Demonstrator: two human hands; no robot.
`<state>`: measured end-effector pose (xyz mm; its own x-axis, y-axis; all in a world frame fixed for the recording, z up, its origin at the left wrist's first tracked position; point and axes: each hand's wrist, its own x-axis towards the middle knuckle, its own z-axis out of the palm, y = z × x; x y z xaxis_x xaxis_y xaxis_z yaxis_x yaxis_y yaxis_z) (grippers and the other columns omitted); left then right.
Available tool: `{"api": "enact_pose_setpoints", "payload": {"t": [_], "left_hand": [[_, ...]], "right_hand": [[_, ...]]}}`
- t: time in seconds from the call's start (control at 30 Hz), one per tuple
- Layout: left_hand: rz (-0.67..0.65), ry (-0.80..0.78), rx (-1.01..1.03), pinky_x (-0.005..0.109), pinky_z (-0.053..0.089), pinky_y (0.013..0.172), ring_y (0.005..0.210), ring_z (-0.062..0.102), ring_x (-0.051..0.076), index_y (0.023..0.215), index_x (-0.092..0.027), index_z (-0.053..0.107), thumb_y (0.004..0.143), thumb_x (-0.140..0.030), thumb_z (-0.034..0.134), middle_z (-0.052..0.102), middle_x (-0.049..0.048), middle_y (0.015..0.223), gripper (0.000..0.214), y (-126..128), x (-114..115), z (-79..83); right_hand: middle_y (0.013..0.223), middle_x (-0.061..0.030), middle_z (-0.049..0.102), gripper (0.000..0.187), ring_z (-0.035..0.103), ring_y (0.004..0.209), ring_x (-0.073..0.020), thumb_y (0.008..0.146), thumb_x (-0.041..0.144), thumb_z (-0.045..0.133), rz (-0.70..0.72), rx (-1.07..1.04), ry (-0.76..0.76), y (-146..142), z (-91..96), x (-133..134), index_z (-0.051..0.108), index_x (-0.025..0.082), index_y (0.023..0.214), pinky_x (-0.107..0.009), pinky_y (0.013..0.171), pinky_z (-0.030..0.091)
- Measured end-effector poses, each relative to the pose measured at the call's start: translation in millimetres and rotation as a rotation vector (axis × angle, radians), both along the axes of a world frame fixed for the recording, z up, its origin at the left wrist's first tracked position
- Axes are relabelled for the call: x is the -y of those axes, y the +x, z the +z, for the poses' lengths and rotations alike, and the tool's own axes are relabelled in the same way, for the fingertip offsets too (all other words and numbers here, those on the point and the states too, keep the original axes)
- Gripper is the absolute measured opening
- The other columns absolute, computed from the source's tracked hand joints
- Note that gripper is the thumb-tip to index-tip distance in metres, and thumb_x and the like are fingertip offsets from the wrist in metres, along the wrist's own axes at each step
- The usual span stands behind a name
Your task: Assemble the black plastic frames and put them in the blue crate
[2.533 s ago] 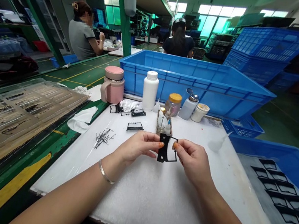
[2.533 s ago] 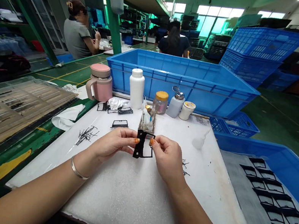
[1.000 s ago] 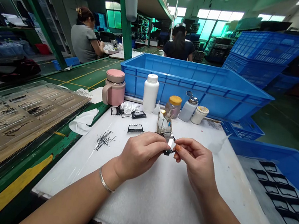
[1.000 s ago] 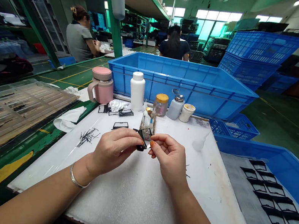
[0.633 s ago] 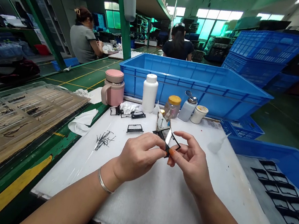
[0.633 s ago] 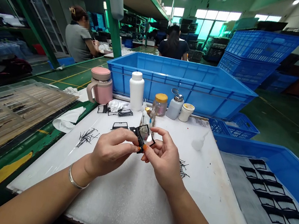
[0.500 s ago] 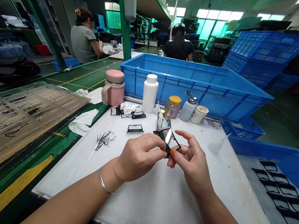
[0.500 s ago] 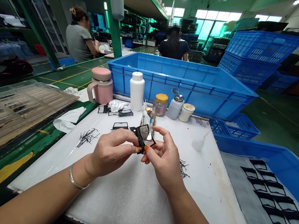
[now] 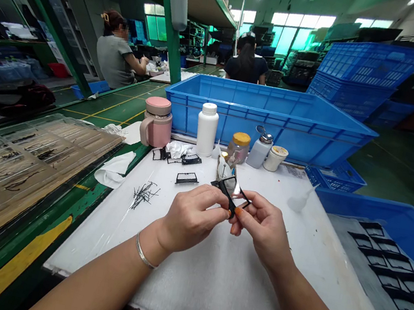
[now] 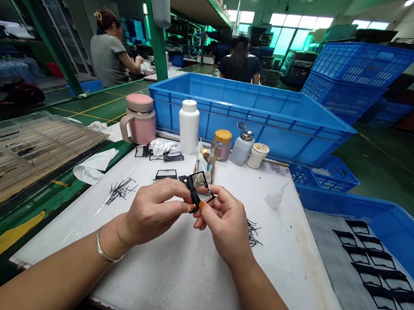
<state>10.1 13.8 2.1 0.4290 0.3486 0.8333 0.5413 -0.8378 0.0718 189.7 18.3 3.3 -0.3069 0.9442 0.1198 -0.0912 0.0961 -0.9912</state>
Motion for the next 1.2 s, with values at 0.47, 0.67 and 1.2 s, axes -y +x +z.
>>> {"api": "enact_pose_setpoints", "payload": {"t": [0.47,0.67,1.2], "left_hand": [[-0.005,-0.012,0.007,0.027,0.052,0.073,0.085,0.062,0.014,0.082,-0.017,0.062,0.083,-0.005,0.061,0.066,0.0035,0.087,0.012,-0.7,-0.8,1.1],[-0.014,-0.009,0.008,0.027,0.052,0.073,0.084,0.061,0.014,0.081,-0.016,0.061,0.082,-0.003,0.060,0.065,0.0035,0.086,0.013,0.0,-1.1,0.5],[-0.008,-0.024,0.065,0.028,0.055,0.078,0.089,0.064,0.014,0.082,-0.016,0.061,0.084,-0.002,0.057,0.068,0.0051,0.094,0.014,-1.2,-0.6,2.4]], "right_hand": [[0.064,-0.0002,0.064,0.025,0.060,0.051,-0.0135,0.082,0.024,0.062,-0.017,0.017,-0.010,-1.1,-1.3,1.6,0.058,0.015,0.105,-0.026,0.051,0.048],[0.063,0.0002,0.064,0.024,0.060,0.049,-0.0131,0.080,0.022,0.063,-0.043,0.027,-0.013,-2.9,0.5,1.9,0.058,0.015,0.103,-0.025,0.051,0.048],[0.066,-0.0010,0.065,0.023,0.062,0.053,-0.0137,0.087,0.028,0.060,0.003,-0.012,-0.003,-0.3,-2.1,-1.1,0.059,0.016,0.107,-0.025,0.053,0.050]]}}
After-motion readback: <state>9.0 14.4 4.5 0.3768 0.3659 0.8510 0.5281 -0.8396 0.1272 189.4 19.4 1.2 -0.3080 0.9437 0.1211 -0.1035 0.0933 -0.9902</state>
